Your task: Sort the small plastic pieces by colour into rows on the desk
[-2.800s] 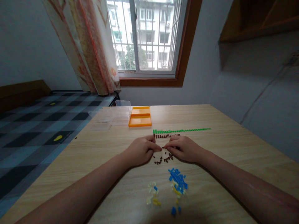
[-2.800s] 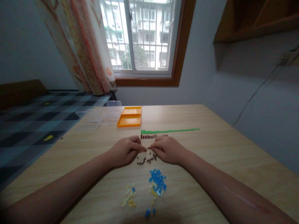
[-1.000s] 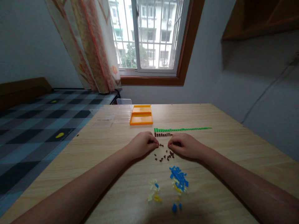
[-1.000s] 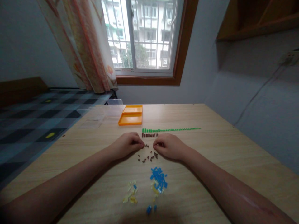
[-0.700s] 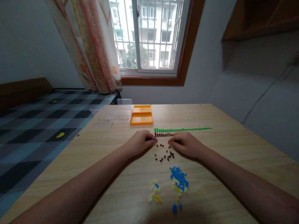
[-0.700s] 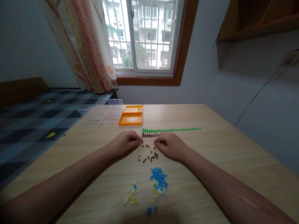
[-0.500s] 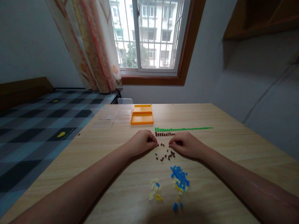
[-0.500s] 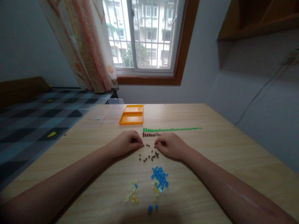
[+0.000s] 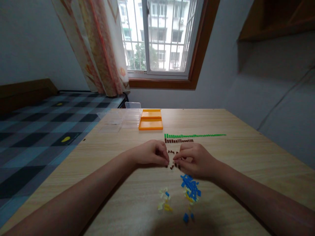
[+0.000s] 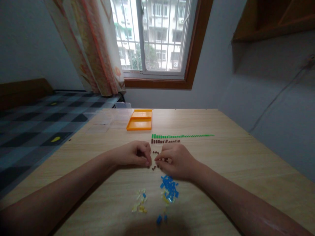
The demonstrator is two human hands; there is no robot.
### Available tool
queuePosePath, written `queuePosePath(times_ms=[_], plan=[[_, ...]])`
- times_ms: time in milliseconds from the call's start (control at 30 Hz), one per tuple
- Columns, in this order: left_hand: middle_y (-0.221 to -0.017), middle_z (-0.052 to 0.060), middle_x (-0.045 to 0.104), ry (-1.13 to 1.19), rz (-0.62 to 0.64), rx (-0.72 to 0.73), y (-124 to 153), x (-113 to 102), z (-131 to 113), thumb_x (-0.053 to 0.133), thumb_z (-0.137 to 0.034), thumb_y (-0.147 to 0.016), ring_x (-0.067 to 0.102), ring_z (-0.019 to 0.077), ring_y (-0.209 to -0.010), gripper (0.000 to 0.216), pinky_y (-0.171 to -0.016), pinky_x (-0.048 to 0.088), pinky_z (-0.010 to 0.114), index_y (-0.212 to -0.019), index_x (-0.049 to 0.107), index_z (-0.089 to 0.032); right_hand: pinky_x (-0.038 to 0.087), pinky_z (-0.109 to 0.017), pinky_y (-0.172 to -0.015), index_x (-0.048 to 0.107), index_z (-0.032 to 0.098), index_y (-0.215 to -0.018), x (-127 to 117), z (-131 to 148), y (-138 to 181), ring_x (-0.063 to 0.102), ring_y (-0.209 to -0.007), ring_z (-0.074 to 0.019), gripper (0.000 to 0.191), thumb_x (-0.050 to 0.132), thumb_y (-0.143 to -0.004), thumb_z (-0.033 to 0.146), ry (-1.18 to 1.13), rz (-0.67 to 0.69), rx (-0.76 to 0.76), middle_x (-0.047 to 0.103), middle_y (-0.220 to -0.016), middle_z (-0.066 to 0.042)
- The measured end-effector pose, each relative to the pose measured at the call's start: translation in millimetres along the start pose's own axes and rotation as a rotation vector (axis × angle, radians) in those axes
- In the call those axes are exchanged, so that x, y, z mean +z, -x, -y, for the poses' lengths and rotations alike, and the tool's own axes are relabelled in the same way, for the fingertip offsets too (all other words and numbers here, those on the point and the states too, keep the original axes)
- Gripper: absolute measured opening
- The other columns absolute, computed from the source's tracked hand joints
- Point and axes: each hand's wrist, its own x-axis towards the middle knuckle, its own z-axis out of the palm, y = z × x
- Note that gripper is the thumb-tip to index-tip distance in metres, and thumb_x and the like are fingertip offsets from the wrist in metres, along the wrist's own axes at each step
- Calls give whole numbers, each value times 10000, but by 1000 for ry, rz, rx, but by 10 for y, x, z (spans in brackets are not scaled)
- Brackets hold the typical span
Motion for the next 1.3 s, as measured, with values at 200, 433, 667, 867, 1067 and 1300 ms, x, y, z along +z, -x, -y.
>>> queuePosePath(times_ms=[200,433,667,867,1067,1300], plan=[[-791,-15,528,-146,38,21,9,-2,-11,830,-233,-734,543,121,-753,137,-713,440,244,-870,825,-247,402,-273,-657,793,223,-904,45,69,-14,599,-723,-155,129,670,-904,263,32,148,-43,659,-760,-32],[-775,-15,556,-214,41,40,5,16,-13,817,-206,-723,542,114,-729,113,-685,428,229,-831,822,-240,412,-277,-665,788,207,-859,84,81,-36,597,-719,-155,127,671,-898,235,38,167,-62,661,-763,-32],[-795,26,673,-71,-202,-66,-31,22,83,717,-220,-787,585,135,-720,87,-652,435,245,-814,777,-163,417,-274,-699,770,210,-838,-67,-68,-6,596,-754,-153,120,670,-860,149,72,1,52,671,-766,-21],[-800,24,680,-323,-340,-82,-77,106,57,713,-151,-775,592,137,-714,83,-660,429,248,-791,787,-187,403,-272,-675,774,219,-833,-229,-304,25,620,-754,-160,122,667,-863,170,259,83,149,695,-790,-20],[-797,21,684,-382,-326,-71,-84,125,53,719,-145,-776,602,139,-722,93,-674,439,245,-795,794,-198,407,-267,-686,785,240,-889,-164,-246,1,634,-774,-152,156,645,-878,173,256,100,118,710,-821,-11],[-790,27,680,-308,-388,-139,-87,80,61,717,-193,-791,598,148,-724,92,-673,440,256,-826,802,-191,407,-249,-662,771,227,-925,-211,-262,18,612,-724,-128,166,641,-858,149,187,87,193,699,-819,-2]])
